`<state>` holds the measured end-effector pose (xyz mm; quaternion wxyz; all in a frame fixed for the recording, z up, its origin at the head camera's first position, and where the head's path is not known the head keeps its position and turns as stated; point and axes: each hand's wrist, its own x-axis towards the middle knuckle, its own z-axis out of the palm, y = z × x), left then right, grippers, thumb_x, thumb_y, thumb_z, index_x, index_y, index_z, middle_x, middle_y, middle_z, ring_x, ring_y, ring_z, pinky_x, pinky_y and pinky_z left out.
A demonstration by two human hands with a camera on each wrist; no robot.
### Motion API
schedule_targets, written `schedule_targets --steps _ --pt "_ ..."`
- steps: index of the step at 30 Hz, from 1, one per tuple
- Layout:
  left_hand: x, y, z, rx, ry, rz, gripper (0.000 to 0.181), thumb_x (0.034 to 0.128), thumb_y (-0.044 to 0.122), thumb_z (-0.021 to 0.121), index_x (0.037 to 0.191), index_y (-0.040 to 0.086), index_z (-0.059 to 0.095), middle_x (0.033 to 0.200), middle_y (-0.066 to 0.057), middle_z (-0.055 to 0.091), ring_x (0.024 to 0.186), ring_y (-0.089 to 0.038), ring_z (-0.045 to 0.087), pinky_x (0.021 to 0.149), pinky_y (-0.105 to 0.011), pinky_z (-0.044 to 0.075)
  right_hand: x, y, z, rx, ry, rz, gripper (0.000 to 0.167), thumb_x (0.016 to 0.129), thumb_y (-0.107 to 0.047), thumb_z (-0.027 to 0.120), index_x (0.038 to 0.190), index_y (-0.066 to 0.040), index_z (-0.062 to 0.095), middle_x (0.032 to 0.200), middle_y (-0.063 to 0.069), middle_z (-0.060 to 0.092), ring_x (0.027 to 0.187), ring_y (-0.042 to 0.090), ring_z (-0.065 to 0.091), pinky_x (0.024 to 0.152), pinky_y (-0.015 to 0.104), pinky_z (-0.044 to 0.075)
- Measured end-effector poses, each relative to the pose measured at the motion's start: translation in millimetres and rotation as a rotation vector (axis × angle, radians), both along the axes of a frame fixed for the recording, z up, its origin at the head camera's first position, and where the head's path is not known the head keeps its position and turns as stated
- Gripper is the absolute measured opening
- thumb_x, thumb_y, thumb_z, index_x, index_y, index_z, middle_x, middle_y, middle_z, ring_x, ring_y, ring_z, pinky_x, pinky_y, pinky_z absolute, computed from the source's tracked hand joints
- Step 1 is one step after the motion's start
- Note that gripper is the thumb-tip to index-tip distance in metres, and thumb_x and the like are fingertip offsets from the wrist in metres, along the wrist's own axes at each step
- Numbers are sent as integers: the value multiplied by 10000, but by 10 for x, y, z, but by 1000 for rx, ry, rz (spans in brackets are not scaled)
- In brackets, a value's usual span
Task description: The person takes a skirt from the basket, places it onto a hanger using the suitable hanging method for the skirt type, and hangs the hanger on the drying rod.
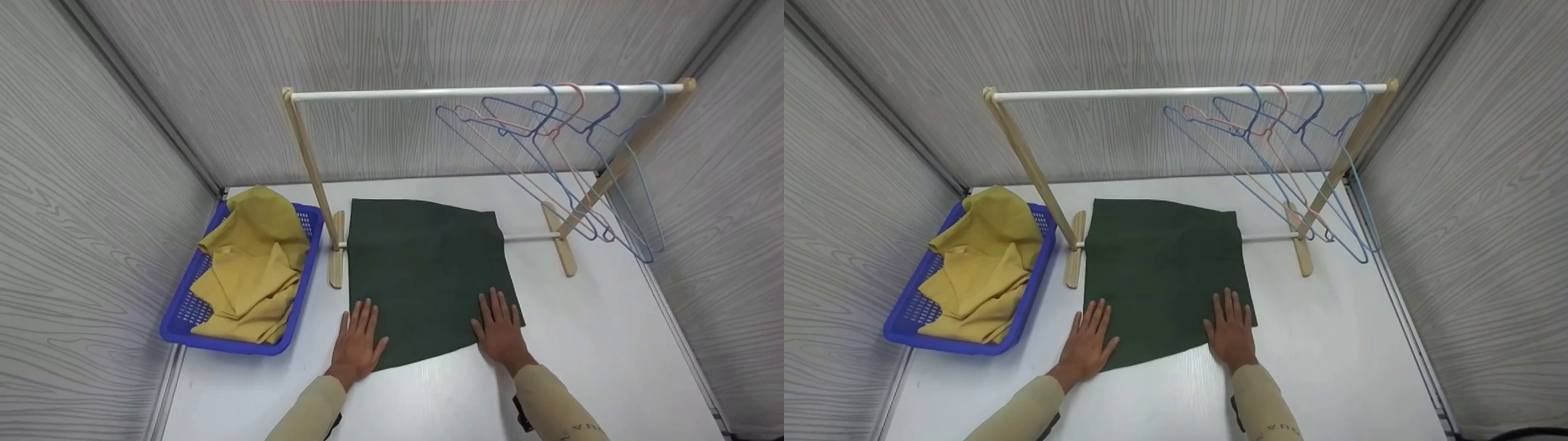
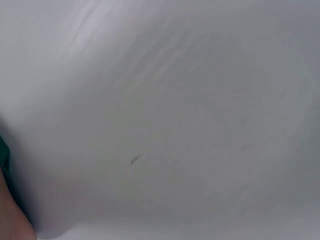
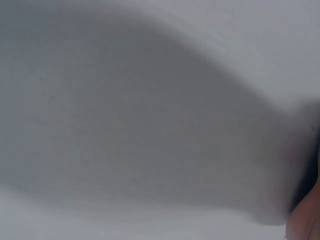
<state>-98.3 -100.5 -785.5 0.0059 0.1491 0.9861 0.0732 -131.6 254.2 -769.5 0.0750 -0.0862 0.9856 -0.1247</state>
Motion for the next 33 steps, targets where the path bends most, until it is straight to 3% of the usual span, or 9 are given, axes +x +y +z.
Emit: schedule_targets --steps 8,13,20,28,33 --pt "-14 -15 -45 9 99 -1 752 1010 564 398 1574 83 271 1658 -114 212 1530 -332 192 1194 -576 177 2 -4 -25 -45 -15 5 713 1054 -462 370 1586 -37 160 1666 209 26 1535 405 12 1174 650 31" --pt "-3 -8 -60 -4 127 -8 752 1012 577 378 1572 85 278 1654 -113 226 1526 -327 208 1187 -588 181 -16 8 -22 -15 -30 6 716 1057 -468 359 1587 -35 148 1666 210 15 1534 407 7 1176 645 33" --pt "-23 -88 -39 -2 61 -4 761 1021 593 329 1592 103 215 1673 -96 159 1545 -311 140 1198 -599 114 -78 -78 11 25 -59 13 716 1060 -461 359 1595 -47 123 1669 202 -2 1538 399 -2 1180 640 45" --pt "-125 -210 31 -39 86 23 758 1009 581 386 1581 99 256 1664 -101 199 1537 -315 172 1196 -591 149 -161 -199 -19 -34 -50 24 722 1059 -478 339 1593 -42 123 1667 210 -6 1534 407 -16 1176 642 22" --pt "-112 -178 12 -22 32 18 756 1026 582 332 1589 91 219 1674 -108 153 1544 -321 137 1198 -592 137 -161 -160 -27 -31 -29 37 720 1056 -442 378 1582 -11 141 1657 240 10 1523 434 1 1163 666 25"
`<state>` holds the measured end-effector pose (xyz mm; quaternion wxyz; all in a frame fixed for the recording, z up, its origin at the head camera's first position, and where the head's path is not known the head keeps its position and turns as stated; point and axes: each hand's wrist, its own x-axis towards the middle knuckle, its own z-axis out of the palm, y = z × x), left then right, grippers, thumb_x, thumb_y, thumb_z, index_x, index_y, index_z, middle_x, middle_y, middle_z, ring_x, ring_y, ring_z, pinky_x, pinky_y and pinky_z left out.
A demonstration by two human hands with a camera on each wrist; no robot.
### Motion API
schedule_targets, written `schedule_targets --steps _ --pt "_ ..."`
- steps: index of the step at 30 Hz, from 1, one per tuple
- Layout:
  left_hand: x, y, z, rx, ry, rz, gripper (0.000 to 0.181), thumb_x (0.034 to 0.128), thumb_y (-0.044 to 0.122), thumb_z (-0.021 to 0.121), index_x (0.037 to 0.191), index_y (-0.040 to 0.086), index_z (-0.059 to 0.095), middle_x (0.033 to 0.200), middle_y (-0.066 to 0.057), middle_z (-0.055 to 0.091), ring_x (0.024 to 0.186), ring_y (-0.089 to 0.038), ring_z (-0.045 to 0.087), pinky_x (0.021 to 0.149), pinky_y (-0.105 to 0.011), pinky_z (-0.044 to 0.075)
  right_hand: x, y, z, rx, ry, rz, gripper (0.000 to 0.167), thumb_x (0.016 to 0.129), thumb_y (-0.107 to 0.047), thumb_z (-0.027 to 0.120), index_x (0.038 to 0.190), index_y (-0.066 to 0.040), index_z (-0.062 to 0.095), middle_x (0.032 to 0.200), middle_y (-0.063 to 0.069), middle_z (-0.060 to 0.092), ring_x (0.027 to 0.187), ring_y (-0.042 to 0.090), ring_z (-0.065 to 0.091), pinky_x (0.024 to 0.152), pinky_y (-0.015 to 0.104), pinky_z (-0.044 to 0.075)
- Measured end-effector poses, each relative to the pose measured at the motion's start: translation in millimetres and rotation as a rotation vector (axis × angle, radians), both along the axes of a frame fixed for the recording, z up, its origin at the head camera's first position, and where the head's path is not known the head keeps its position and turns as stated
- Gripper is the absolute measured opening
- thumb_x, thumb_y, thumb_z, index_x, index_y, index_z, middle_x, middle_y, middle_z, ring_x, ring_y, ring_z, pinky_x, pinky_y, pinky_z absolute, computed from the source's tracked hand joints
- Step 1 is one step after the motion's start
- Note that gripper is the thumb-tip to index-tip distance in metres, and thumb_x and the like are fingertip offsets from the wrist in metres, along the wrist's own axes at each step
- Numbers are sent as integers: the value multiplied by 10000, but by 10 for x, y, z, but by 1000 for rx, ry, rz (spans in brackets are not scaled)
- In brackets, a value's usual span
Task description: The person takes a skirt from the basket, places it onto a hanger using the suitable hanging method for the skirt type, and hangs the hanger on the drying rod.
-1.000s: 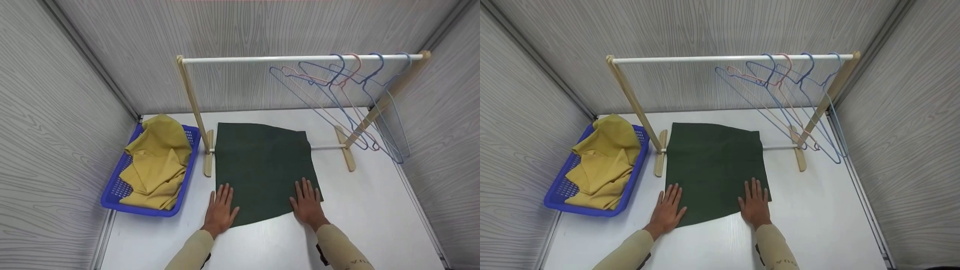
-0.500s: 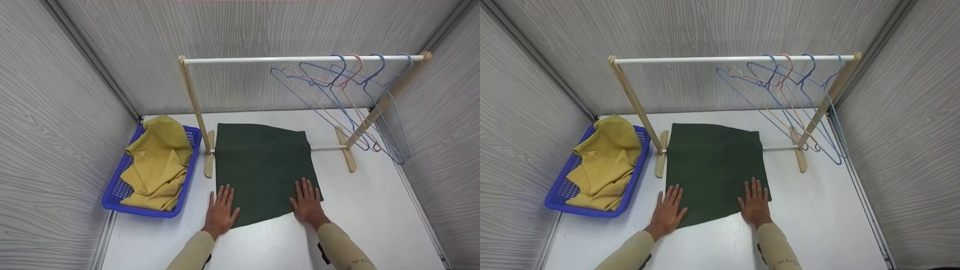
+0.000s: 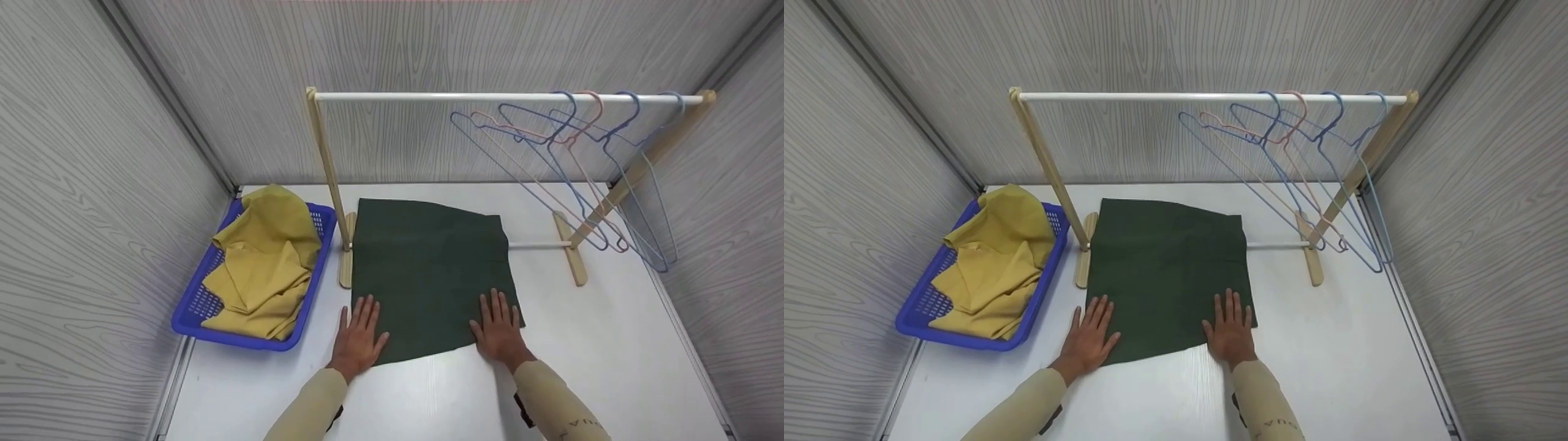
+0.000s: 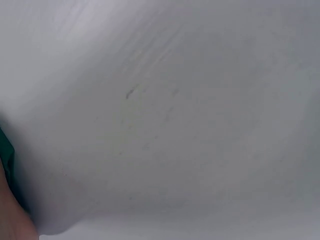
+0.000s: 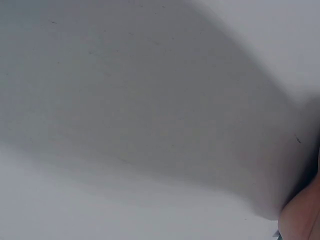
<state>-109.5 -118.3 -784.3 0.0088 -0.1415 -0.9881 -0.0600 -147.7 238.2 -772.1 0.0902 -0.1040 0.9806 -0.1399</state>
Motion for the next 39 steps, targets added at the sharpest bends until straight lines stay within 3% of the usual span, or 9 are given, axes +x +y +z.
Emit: schedule_targets --steps 6,13,18,23,27,32,36,39 --pt "-54 77 15 -21 -38 31 750 1029 589 310 1599 116 188 1684 -83 104 1555 -297 80 1211 -577 91 -27 39 136 -47 10 6 713 1058 -441 389 1581 -13 161 1657 240 38 1526 435 23 1159 675 37" --pt "-145 127 10 -4 -27 19 761 1027 597 297 1602 114 169 1686 -89 87 1555 -306 70 1206 -590 86 -118 79 224 4 -3 -9 714 1056 -435 385 1585 -22 141 1660 229 14 1527 425 -2 1160 674 9" --pt "-162 87 -14 0 5 28 760 1024 603 303 1604 130 170 1688 -74 87 1557 -293 60 1207 -591 66 -146 68 161 -7 -11 -7 735 1054 -485 346 1595 -51 105 1668 200 -27 1534 402 -39 1166 661 -22" --pt "-95 34 -34 15 2 14 755 1027 596 303 1601 122 180 1686 -76 97 1556 -295 70 1200 -606 73 -83 37 88 -8 -35 -7 739 1053 -490 350 1593 -44 115 1665 213 -18 1531 413 -25 1161 668 -6" --pt "-111 50 -3 -2 2 -2 762 1025 605 297 1602 123 177 1686 -76 100 1556 -295 74 1201 -607 72 -52 56 73 0 -19 -20 738 1055 -506 331 1593 -44 126 1665 215 -4 1530 417 -12 1160 673 10" --pt "-155 112 132 -48 -54 -7 767 1016 592 364 1587 98 229 1670 -115 164 1540 -328 149 1189 -615 135 -12 38 107 22 12 -41 709 1058 -469 359 1585 -37 165 1660 221 39 1528 417 32 1164 669 38" --pt "-183 161 352 -91 -152 29 716 1011 551 438 1539 76 344 1616 -142 294 1488 -346 282 1166 -596 223 34 -31 115 30 39 -43 691 1046 -438 429 1570 -34 231 1648 226 115 1517 418 107 1158 671 105" --pt "-249 209 540 -74 -181 40 645 1016 515 463 1473 61 443 1533 -156 408 1419 -347 378 1141 -588 271 30 -31 135 17 69 -53 669 1027 -422 493 1542 -36 311 1617 233 208 1488 427 191 1133 680 183"
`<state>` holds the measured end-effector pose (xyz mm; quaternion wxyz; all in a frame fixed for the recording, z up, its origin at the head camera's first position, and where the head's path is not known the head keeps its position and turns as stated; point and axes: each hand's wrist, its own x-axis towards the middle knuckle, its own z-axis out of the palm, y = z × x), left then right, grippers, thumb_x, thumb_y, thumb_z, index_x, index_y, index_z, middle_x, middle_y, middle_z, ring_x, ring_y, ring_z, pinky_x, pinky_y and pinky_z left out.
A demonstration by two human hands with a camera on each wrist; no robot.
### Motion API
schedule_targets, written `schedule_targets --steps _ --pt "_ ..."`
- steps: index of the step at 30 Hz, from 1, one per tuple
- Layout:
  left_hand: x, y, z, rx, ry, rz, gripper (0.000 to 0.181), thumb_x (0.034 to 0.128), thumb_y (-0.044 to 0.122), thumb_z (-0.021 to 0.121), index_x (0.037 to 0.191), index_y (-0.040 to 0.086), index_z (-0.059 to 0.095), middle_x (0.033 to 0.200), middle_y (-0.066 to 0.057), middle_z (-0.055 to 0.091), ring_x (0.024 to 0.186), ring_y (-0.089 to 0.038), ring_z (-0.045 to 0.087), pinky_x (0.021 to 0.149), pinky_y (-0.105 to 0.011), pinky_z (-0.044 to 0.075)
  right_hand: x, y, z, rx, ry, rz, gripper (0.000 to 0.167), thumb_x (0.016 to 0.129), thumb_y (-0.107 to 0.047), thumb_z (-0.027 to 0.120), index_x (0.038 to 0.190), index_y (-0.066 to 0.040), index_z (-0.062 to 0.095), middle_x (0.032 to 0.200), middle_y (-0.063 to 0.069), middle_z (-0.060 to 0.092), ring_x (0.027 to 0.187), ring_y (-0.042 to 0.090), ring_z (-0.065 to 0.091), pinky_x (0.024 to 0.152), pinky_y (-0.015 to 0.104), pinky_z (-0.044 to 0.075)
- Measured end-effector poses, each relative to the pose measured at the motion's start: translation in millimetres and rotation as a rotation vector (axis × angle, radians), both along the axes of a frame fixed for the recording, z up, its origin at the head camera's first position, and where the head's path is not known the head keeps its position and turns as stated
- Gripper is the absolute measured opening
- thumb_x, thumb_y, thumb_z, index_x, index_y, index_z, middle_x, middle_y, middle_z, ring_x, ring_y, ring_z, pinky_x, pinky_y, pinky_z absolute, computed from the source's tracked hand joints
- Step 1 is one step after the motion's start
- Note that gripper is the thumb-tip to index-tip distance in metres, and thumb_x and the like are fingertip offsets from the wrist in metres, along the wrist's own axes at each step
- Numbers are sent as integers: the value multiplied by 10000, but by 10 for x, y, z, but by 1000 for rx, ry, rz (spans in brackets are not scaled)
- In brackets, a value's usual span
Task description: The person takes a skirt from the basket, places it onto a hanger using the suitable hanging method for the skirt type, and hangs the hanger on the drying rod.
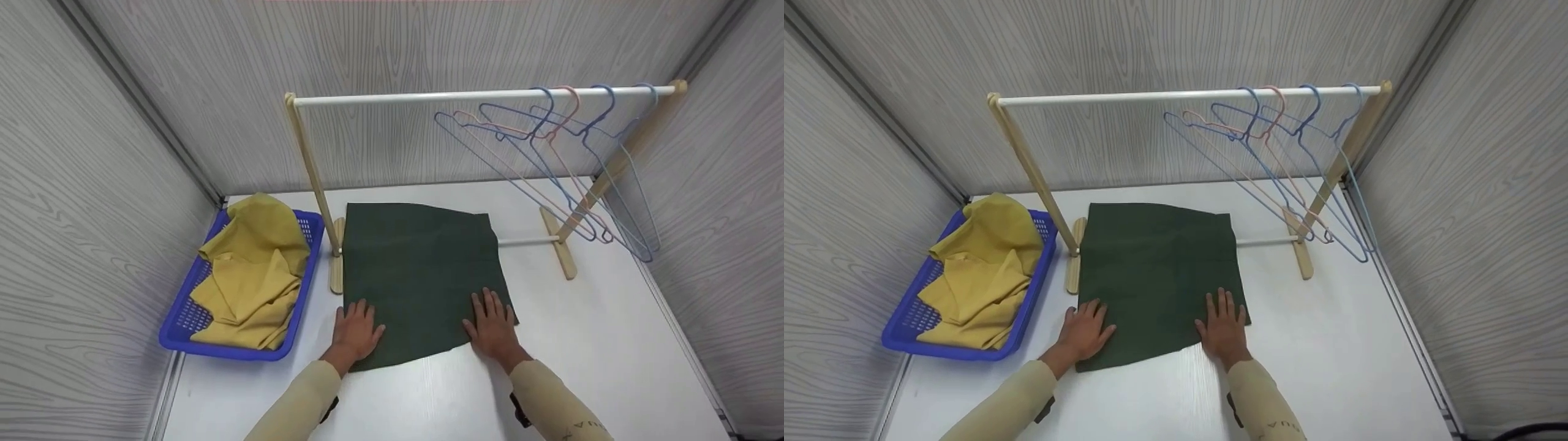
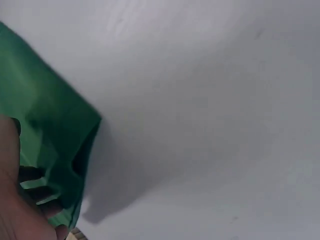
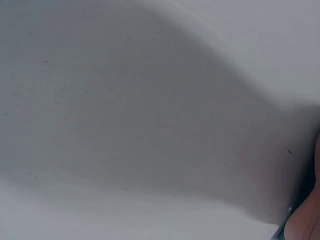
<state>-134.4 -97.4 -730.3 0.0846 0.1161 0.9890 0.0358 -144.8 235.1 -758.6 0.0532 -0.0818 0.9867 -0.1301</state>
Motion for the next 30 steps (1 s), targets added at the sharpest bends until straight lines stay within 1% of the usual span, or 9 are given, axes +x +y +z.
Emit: schedule_targets --steps 2,4,6,10,12,14,20,26,30 --pt "-48 -35 125 26 10 8 614 1019 500 467 1437 51 483 1482 -168 458 1379 -350 414 1127 -588 285 -32 -31 46 -25 25 -3 621 1016 -386 534 1502 -32 381 1568 238 296 1447 435 265 1104 680 241" --pt "-106 -87 249 55 47 22 592 1021 485 475 1418 47 500 1447 -177 486 1352 -354 432 1117 -587 294 -74 -33 133 -49 56 -2 557 1006 -346 564 1451 -32 447 1504 244 375 1393 436 336 1064 672 297" --pt "-170 -164 378 74 112 47 576 1021 471 482 1400 39 511 1414 -184 508 1324 -356 450 1099 -579 313 -126 -12 238 -66 86 3 491 1004 -310 571 1400 -30 497 1440 245 432 1343 432 389 1033 652 332" --pt "-280 -396 610 74 290 105 520 1012 444 505 1305 17 557 1262 -179 577 1189 -347 525 1006 -544 388 -243 51 445 -59 140 14 435 1003 -280 568 1343 -13 534 1375 243 480 1286 421 442 988 621 361" --pt "-309 -521 691 69 360 124 489 1011 427 509 1252 7 572 1178 -175 596 1112 -341 551 948 -522 415 -297 80 541 -51 154 9 431 1002 -276 567 1329 3 541 1357 246 491 1266 422 454 980 616 366" --pt "-321 -635 740 71 395 142 469 1010 412 513 1225 -1 573 1130 -174 598 1060 -339 562 906 -507 417 -344 105 630 -46 166 7 430 1000 -272 569 1321 13 546 1342 249 503 1248 424 465 970 612 371" --pt "-322 -829 781 80 437 205 467 983 372 569 1220 -31 540 1080 -200 595 1013 -362 562 856 -508 404 -469 223 880 -80 238 15 396 990 -248 588 1286 14 569 1286 250 537 1200 426 496 951 605 381" --pt "-299 -938 672 11 436 306 597 923 393 619 1303 -45 474 1070 -230 580 973 -382 535 808 -511 396 -572 335 1177 -75 315 50 361 999 -239 580 1272 -3 571 1245 234 545 1159 411 513 937 591 397" --pt "-292 -1006 583 38 397 339 622 923 439 619 1274 -57 484 1075 -253 577 975 -404 527 820 -523 383 -644 396 1445 -98 394 66 343 990 -215 594 1265 -10 574 1213 228 559 1118 402 535 940 568 424"
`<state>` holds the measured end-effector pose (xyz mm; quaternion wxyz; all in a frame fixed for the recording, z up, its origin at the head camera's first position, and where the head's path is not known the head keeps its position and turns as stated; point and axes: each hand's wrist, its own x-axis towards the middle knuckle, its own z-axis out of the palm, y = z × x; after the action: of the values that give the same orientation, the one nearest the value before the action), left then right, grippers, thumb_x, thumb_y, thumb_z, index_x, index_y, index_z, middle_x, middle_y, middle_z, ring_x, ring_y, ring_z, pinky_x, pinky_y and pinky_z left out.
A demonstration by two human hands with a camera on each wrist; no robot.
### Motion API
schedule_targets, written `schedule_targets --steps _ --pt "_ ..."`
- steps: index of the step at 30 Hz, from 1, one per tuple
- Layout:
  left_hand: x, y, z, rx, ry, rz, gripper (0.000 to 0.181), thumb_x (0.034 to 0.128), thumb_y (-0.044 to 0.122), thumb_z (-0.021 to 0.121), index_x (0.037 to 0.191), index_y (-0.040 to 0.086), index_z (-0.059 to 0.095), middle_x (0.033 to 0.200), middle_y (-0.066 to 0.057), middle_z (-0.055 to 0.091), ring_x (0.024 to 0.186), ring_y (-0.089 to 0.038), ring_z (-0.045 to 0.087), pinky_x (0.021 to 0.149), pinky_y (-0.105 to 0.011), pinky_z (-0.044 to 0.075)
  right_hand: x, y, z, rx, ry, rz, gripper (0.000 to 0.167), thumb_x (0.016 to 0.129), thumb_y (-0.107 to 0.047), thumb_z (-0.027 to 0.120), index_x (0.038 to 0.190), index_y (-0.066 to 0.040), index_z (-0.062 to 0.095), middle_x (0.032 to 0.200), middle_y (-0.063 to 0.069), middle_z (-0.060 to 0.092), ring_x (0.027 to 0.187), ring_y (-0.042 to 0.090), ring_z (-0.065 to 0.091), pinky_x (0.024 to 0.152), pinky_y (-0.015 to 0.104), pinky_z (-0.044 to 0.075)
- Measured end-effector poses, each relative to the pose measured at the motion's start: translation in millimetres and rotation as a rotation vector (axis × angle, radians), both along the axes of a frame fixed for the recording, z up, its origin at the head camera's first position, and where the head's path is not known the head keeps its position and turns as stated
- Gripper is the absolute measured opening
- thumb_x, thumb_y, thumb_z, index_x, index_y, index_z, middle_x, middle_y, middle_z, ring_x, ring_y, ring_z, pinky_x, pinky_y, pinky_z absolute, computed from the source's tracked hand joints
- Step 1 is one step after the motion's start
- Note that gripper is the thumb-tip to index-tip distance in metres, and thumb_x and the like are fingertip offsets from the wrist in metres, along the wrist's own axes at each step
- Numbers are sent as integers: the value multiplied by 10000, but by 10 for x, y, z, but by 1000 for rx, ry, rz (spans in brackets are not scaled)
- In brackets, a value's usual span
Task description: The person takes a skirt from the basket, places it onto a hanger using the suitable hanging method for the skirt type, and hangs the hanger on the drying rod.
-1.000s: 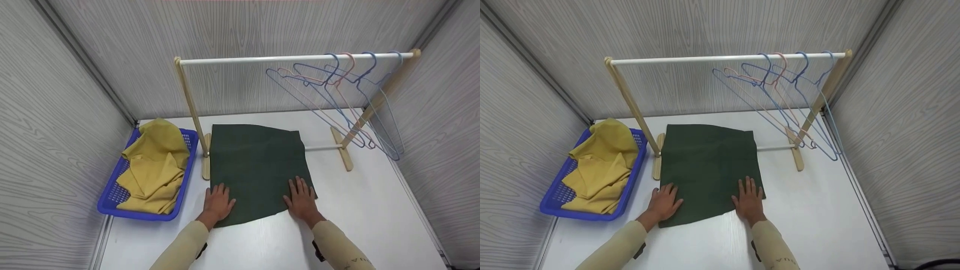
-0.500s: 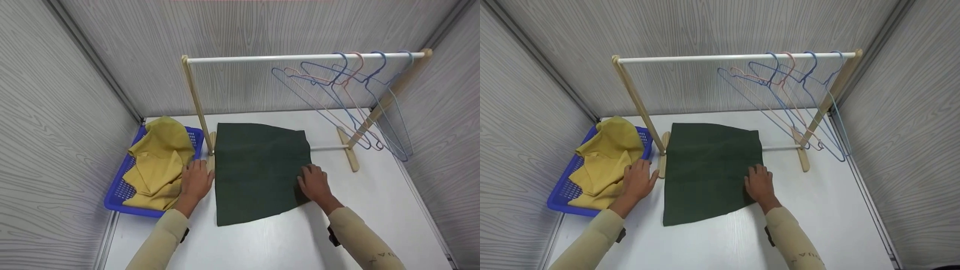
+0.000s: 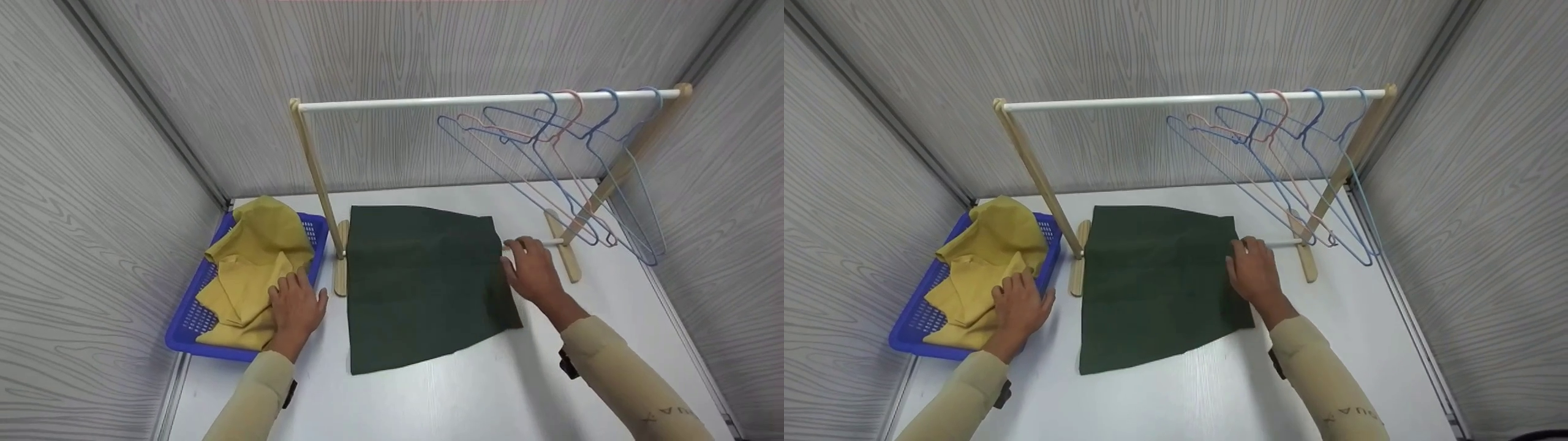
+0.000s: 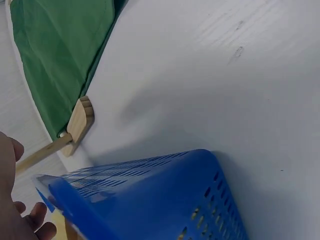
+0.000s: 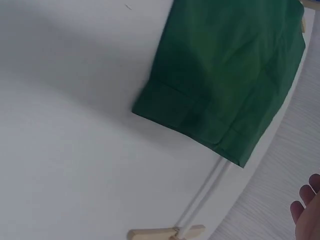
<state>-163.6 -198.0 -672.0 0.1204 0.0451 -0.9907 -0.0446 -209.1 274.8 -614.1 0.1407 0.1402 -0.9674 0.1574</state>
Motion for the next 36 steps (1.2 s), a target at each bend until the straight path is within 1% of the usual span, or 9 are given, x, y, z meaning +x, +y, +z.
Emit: schedule_targets --steps 3,6,9,12,14,18,24,28,36 --pt "24 -41 -68 50 -62 13 566 948 430 592 1203 -68 508 1079 -268 583 997 -422 515 843 -538 368 -56 47 199 -31 105 29 297 984 -182 597 1228 -13 592 1134 209 579 1041 374 564 895 520 463" --pt "34 -59 -116 91 -115 20 482 975 387 566 1144 -62 526 1071 -268 596 1007 -426 510 858 -549 355 -119 124 396 -34 281 71 216 971 -145 599 1128 0 630 994 188 605 910 352 587 791 487 478" --pt "23 -71 -140 122 -120 20 423 990 338 556 1153 -52 526 1066 -259 608 1014 -424 507 866 -556 343 -205 209 605 -56 470 74 156 951 -111 606 1025 19 652 885 179 609 813 354 577 716 490 443" --pt "22 -64 -149 151 -102 27 394 987 302 572 1173 -42 520 1062 -251 619 1014 -418 505 872 -553 335 -284 322 783 -112 569 22 160 939 -104 614 1004 38 649 891 194 607 827 377 563 729 520 413" --pt "33 -58 -150 163 -86 33 391 980 286 587 1180 -43 520 1061 -249 626 1013 -417 508 871 -552 338 -326 403 865 -130 570 -32 200 935 -121 620 1041 49 634 950 219 599 893 401 556 765 540 402" --pt "63 -64 -154 182 -44 37 388 959 254 623 1189 -45 532 1069 -246 637 1015 -413 515 863 -536 356 -360 520 952 -86 487 -113 308 963 -204 598 1130 55 602 1058 254 583 1002 434 548 800 563 396" --pt "76 -66 -198 242 99 -3 373 893 180 692 1153 -59 575 1010 -244 660 960 -408 540 831 -503 382 -374 557 999 9 392 -142 365 999 -303 572 1056 55 622 880 245 623 723 415 577 615 547 442" --pt "97 -85 -217 266 157 -13 352 875 173 722 1107 -63 603 966 -243 676 917 -409 561 814 -503 399 -386 483 1038 28 362 -89 359 1019 -287 556 877 39 610 686 200 584 559 349 513 486 485 383" --pt "116 -91 -220 264 218 -12 346 873 202 749 1060 -63 630 903 -234 686 860 -405 577 786 -498 412 -402 368 1108 41 313 41 355 1018 -191 538 708 -18 516 538 94 426 470 248 402 469 359 287"
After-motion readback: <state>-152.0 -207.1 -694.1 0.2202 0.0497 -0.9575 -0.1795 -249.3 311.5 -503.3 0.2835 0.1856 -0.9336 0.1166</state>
